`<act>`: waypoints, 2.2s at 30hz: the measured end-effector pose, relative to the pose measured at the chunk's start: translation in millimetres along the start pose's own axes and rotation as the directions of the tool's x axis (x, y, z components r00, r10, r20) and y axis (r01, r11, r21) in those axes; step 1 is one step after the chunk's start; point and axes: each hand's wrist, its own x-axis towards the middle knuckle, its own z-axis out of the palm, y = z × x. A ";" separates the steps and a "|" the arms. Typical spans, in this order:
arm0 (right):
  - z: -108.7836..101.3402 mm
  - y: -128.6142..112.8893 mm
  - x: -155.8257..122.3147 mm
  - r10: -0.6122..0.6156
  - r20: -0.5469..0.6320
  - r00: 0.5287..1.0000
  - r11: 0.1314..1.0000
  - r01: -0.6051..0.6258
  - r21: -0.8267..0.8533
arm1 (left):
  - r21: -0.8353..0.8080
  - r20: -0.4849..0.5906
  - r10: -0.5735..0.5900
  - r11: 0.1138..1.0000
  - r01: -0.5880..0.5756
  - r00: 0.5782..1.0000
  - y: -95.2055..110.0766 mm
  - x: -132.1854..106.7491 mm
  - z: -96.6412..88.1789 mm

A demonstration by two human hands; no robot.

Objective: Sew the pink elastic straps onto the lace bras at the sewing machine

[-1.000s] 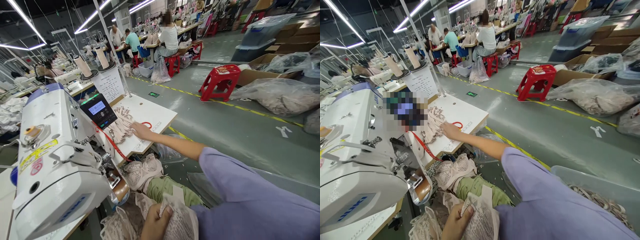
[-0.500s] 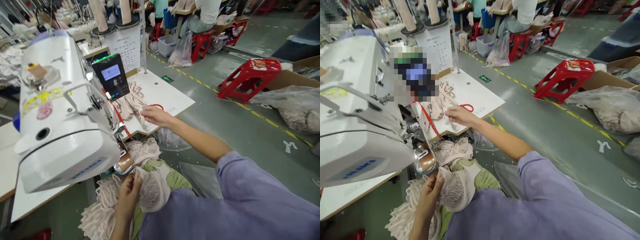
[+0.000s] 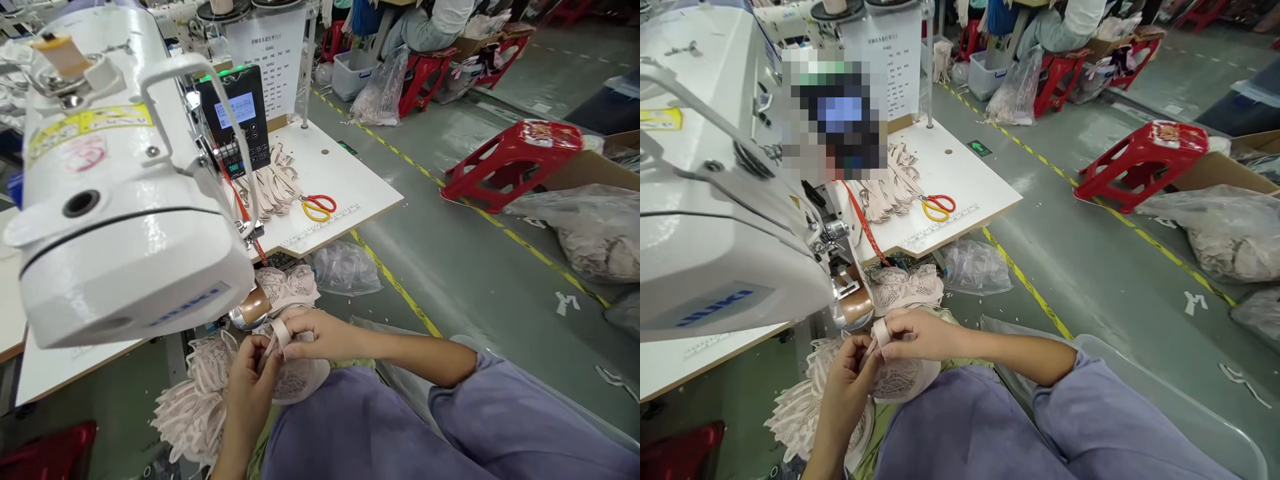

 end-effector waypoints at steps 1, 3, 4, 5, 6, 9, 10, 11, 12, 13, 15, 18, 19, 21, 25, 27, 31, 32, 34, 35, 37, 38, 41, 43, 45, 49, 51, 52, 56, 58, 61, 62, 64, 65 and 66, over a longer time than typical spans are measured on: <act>2.8 -0.5 1.2 -0.017 -0.023 1.000 0.999 0.016 -0.030 | -0.012 0.001 -0.006 1.000 0.006 1.000 0.9 0.0 -0.1; 7.2 -1.5 2.6 -0.045 -0.045 0.998 0.997 0.042 -0.067 | -0.021 0.021 -0.010 1.000 0.011 1.000 1.7 0.4 -2.6; 8.7 -1.9 3.0 -0.056 -0.048 0.997 0.996 0.053 -0.073 | -0.022 0.043 -0.014 1.000 0.014 0.999 1.6 0.6 -4.8; 9.6 -2.3 3.2 -0.063 -0.047 0.997 0.996 0.059 -0.072 | -0.025 0.065 -0.016 1.000 0.018 0.998 1.2 0.7 -7.2; 10.0 -2.4 3.5 -0.064 -0.047 0.997 0.996 0.061 -0.066 | -0.032 0.083 -0.019 0.999 0.022 0.996 0.6 0.6 -9.6; 9.3 -1.8 4.0 -0.045 -0.056 0.997 0.997 0.041 -0.064 | -0.071 0.059 -0.019 0.997 0.024 0.998 -1.3 -1.1 -13.1; 8.7 -1.5 4.2 -0.036 -0.056 0.998 0.998 0.033 -0.062 | -0.078 0.034 -0.014 0.997 0.017 0.999 -1.5 -1.9 -12.9; 8.2 -1.2 4.5 -0.031 -0.057 0.998 0.998 0.027 -0.059 | -0.075 0.009 -0.006 0.997 0.007 1.000 -1.5 -2.6 -12.1; 7.6 -1.1 4.8 -0.029 -0.055 0.998 0.998 0.026 -0.053 | -0.058 -0.015 0.004 0.998 -0.005 1.000 -1.3 -3.4 -10.9; 7.1 -1.1 5.2 -0.030 -0.050 0.998 0.998 0.028 -0.047 | -0.029 -0.036 0.018 0.999 -0.019 0.999 -1.1 -4.0 -9.7; 6.5 -1.8 6.4 -0.041 -0.043 0.998 0.998 0.040 -0.041 | 0.044 -0.070 0.052 0.998 -0.049 0.996 -1.2 -4.8 -7.7; 6.9 -2.7 8.8 -0.077 -0.040 0.996 0.995 0.075 -0.061 | 0.154 -0.085 0.118 0.982 -0.104 0.989 -2.6 -5.1 -7.5; 7.6 -2.8 9.6 -0.093 -0.045 0.995 0.993 0.090 -0.071 | 0.181 -0.080 0.140 0.976 -0.123 0.987 -2.9 -5.0 -8.1; 9.5 -2.8 10.7 -0.119 -0.058 0.991 0.990 0.114 -0.082 | 0.214 -0.065 0.169 0.965 -0.152 0.983 -1.8 -4.5 -9.5; 13.0 -5.7 12.5 -0.150 -0.114 0.982 0.989 0.147 -0.034 | 0.242 -0.015 0.259 0.938 -0.247 0.966 2.9 -1.5 -5.3; 12.1 -9.6 14.5 -0.129 -0.157 0.979 0.990 0.136 0.035 | 0.237 -0.007 0.350 0.911 -0.338 0.937 -0.7 0.4 3.2; 1.5 -17.5 22.2 -0.046 -0.215 0.975 0.983 0.082 0.163 | 0.239 -0.210 0.470 0.875 -0.421 0.857 -24.0 2.3 20.8; -2.6 -18.4 24.6 -0.029 -0.201 0.979 0.980 0.067 0.187 | 0.259 -0.264 0.492 0.864 -0.431 0.830 -29.0 2.5 21.6; -11.7 -18.1 30.0 0.025 -0.154 0.988 0.970 0.013 0.243 | 0.394 -0.273 0.607 0.779 -0.489 0.746 -31.6 3.3 16.7; -16.5 -16.9 33.2 0.065 -0.133 0.989 0.960 -0.025 0.280 | 0.488 -0.216 0.681 0.696 -0.526 0.700 -28.6 3.9 11.6; -26.2 -12.5 40.9 0.161 -0.122 0.979 0.923 -0.106 0.369 | 0.631 -0.056 0.761 0.529 -0.568 0.647 -15.0 5.3 -0.3; -30.8 -9.6 45.5 0.199 -0.127 0.972 0.906 -0.133 0.402 | 0.656 -0.008 0.751 0.502 -0.564 0.660 -5.9 5.9 -5.5; -42.6 -1.2 61.4 0.224 -0.161 0.961 0.908 -0.145 0.394 | 0.588 -0.084 0.567 0.692 -0.419 0.819 20.4 6.5 -13.6; -47.3 2.3 72.1 0.180 -0.173 0.968 0.939 -0.117 0.322 | 0.507 -0.179 0.413 0.816 -0.276 0.893 31.7 5.7 -14.0; -49.2 3.1 82.0 0.113 -0.200 0.973 0.975 -0.070 0.213 | 0.446 -0.203 0.300 0.876 -0.185 0.932 37.8 4.3 -13.5; -47.7 -0.4 100.2 -0.122 -0.301 0.946 0.973 0.054 -0.226 | 0.399 -0.212 0.210 0.910 -0.112 0.954 45.5 0.2 -12.8; -46.3 -1.9 108.4 -0.212 -0.276 0.938 0.914 0.091 -0.396 | 0.376 -0.238 0.198 0.921 -0.098 0.951 50.1 -2.7 -11.1; -45.7 -2.3 111.8 -0.233 -0.257 0.938 0.891 0.101 -0.442 | 0.368 -0.239 0.192 0.925 -0.095 0.952 52.3 -4.2 -9.9; -44.6 -2.5 119.5 -0.248 -0.244 0.938 0.865 0.101 -0.491 | 0.358 -0.214 0.160 0.931 -0.075 0.964 54.5 -7.5 -7.4; -44.9 -3.2 120.0 -0.234 -0.238 0.942 0.868 0.093 -0.487 | 0.372 -0.184 0.155 0.925 -0.078 0.970 51.0 -6.4 -8.6; -45.9 -6.2 118.9 -0.209 -0.212 0.955 0.872 0.084 -0.483 | 0.424 -0.113 0.210 0.894 -0.144 0.971 45.3 -2.0 -11.5; -46.3 -7.4 118.4 -0.204 -0.207 0.957 0.874 0.082 -0.479 | 0.439 -0.112 0.242 0.882 -0.170 0.964 44.6 -0.2 -12.1; -46.9 -9.2 117.7 -0.193 -0.198 0.961 0.878 0.080 -0.472 | 0.462 -0.147 0.305 0.863 -0.207 0.941 45.7 3.1 -12.6; -47.1 -9.6 117.7 -0.188 -0.196 0.963 0.880 0.076 -0.469 | 0.471 -0.170 0.327 0.856 -0.214 0.930 47.2 4.4 -12.4; -47.2 -9.7 117.8 -0.183 -0.197 0.963 0.881 0.072 -0.467 | 0.476 -0.192 0.337 0.853 -0.213 0.922 49.0 5.5 -12.0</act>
